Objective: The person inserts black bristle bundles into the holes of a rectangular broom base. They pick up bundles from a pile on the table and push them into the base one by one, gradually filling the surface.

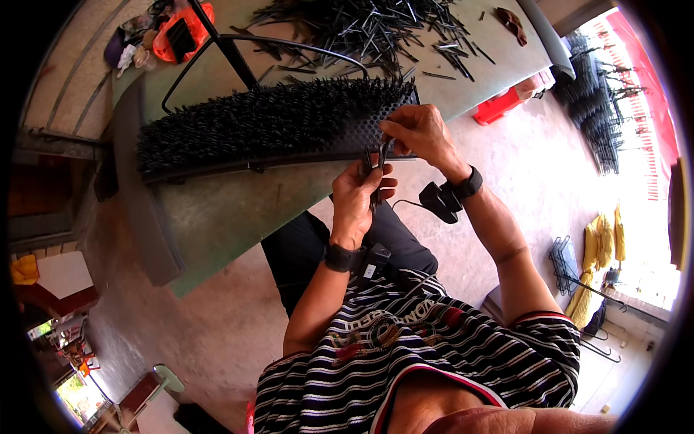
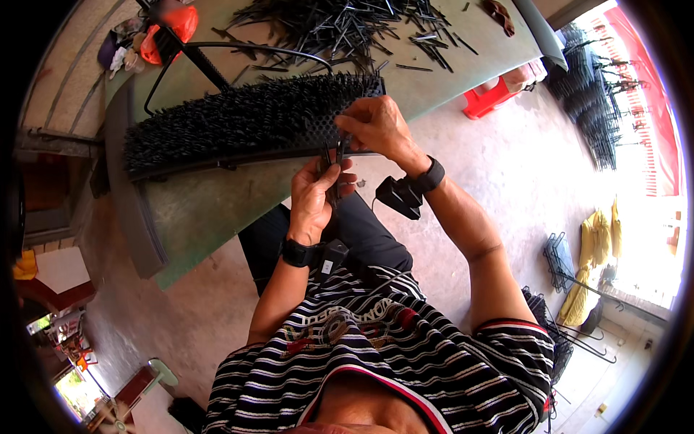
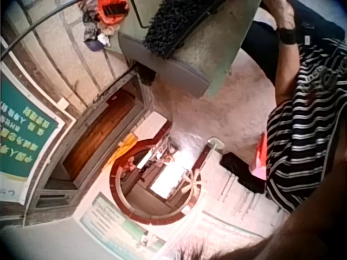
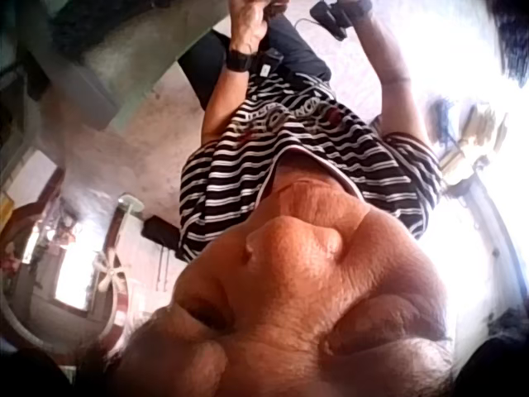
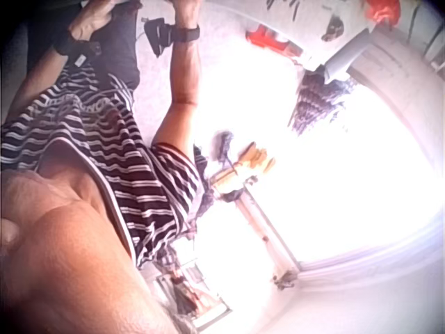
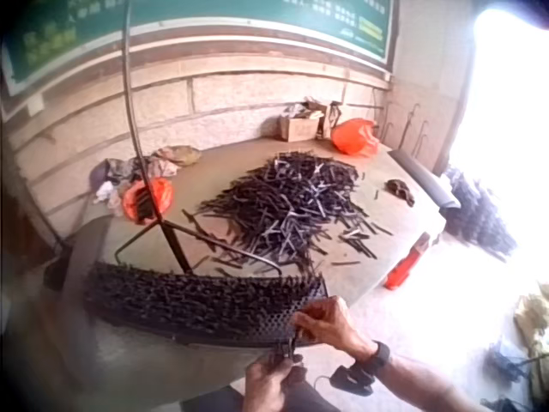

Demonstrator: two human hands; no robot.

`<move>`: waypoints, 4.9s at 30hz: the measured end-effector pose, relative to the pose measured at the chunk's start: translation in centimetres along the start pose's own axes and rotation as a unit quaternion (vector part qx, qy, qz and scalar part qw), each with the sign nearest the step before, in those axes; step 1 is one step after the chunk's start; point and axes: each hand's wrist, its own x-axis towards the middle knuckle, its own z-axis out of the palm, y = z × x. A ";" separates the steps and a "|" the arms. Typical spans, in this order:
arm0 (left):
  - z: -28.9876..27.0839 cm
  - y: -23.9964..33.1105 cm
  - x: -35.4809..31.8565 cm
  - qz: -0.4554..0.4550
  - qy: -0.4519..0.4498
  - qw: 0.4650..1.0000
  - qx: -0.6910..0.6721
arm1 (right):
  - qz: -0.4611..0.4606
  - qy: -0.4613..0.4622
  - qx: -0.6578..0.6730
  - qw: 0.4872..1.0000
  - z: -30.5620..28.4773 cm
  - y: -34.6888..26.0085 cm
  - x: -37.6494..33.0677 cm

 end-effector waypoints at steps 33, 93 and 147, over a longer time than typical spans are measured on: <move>0.8 0.0 0.6 0.035 0.030 0.998 0.041 | -0.051 -0.065 -0.180 0.980 0.0 0.7 -1.1; 2.2 0.4 1.2 0.000 0.048 0.998 0.031 | -0.316 0.263 -0.116 0.904 -4.0 3.8 3.5; 3.6 0.8 1.3 0.019 0.036 0.999 0.003 | -0.341 0.149 -0.387 0.844 -4.7 4.5 3.8</move>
